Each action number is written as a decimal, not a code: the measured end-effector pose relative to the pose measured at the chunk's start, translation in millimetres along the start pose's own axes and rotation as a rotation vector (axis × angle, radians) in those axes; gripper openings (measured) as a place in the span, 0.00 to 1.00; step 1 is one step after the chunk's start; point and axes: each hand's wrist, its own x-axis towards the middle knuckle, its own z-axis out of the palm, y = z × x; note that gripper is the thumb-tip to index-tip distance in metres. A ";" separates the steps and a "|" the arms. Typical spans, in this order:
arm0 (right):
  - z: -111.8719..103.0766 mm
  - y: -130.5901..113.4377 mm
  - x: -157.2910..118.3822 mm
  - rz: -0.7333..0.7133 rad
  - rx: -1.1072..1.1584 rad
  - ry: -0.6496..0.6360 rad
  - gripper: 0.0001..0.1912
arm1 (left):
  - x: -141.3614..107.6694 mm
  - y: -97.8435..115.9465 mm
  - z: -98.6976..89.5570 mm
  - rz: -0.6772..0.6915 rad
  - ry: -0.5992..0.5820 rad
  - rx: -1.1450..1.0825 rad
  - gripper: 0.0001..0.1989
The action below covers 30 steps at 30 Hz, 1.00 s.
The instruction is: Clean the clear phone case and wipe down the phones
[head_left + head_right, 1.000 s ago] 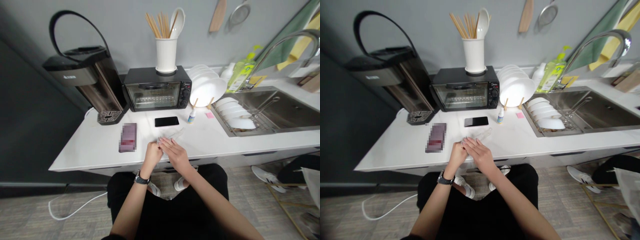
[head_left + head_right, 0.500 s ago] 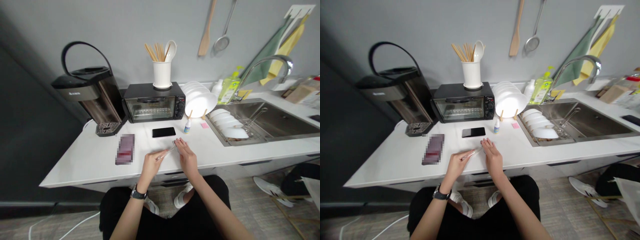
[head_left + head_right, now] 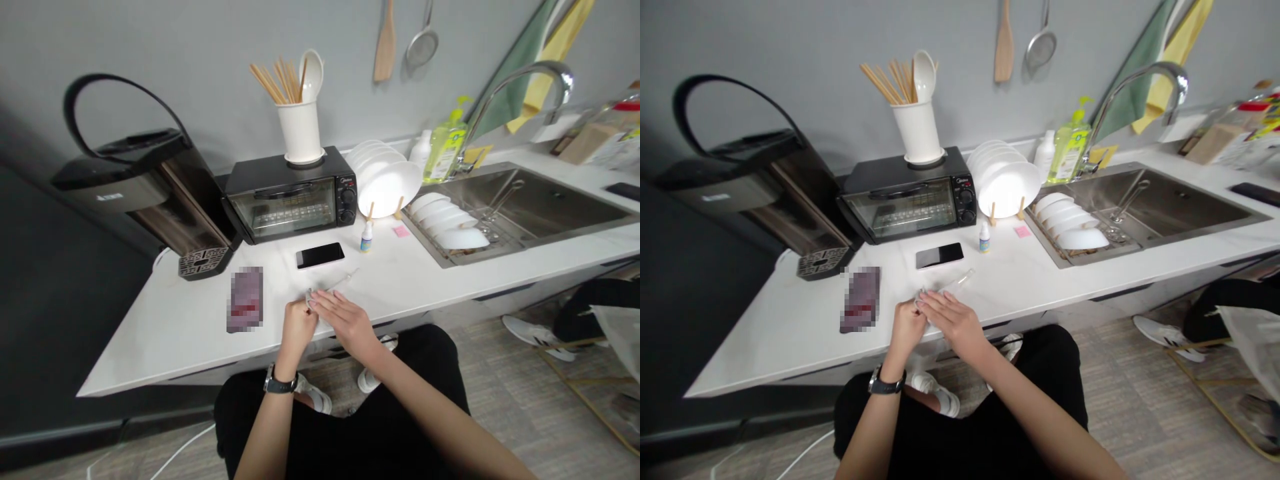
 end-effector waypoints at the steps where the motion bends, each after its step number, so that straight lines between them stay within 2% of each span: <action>1: -4.9 9.5 -1.5 0.028 -0.018 0.005 0.39 | -0.3 2.9 -0.2 -0.005 0.001 -0.023 0.18; 4: -20.2 41.0 -4.5 0.162 -0.091 0.063 0.42 | -0.6 9.9 0.7 -0.048 -0.013 -0.166 0.11; 8: -31.8 65.9 -8.3 0.285 -0.110 0.074 0.48 | -1.0 12.9 2.7 -0.087 -0.030 -0.275 0.11; 11: -24.8 59.8 -11.1 0.304 -0.098 0.092 0.51 | -1.6 13.1 4.2 -0.067 -0.027 -0.277 0.12; 15: -0.1 29.3 -7.7 0.285 -0.082 0.114 0.49 | -2.0 12.6 5.7 -0.036 -0.013 -0.184 0.12; 19: 20.5 -6.4 0.3 0.196 -0.003 0.051 0.46 | -2.9 7.1 5.1 -0.056 0.031 -0.025 0.16; 22: 21.8 -21.1 1.7 0.152 0.017 0.013 0.45 | -4.3 2.3 4.3 -0.063 0.043 -0.005 0.20; 26: 5.7 -10.5 -1.2 0.033 0.052 -0.009 0.44 | -4.5 3.1 4.2 -0.041 0.028 -0.006 0.20; 28: -5.9 6.4 -2.7 -0.007 0.045 -0.007 0.43 | -3.8 6.6 4.1 -0.034 0.020 -0.018 0.18; 30: -17.5 27.6 -4.0 0.031 0.009 0.012 0.43 | -3.3 10.3 3.7 -0.032 0.010 -0.071 0.14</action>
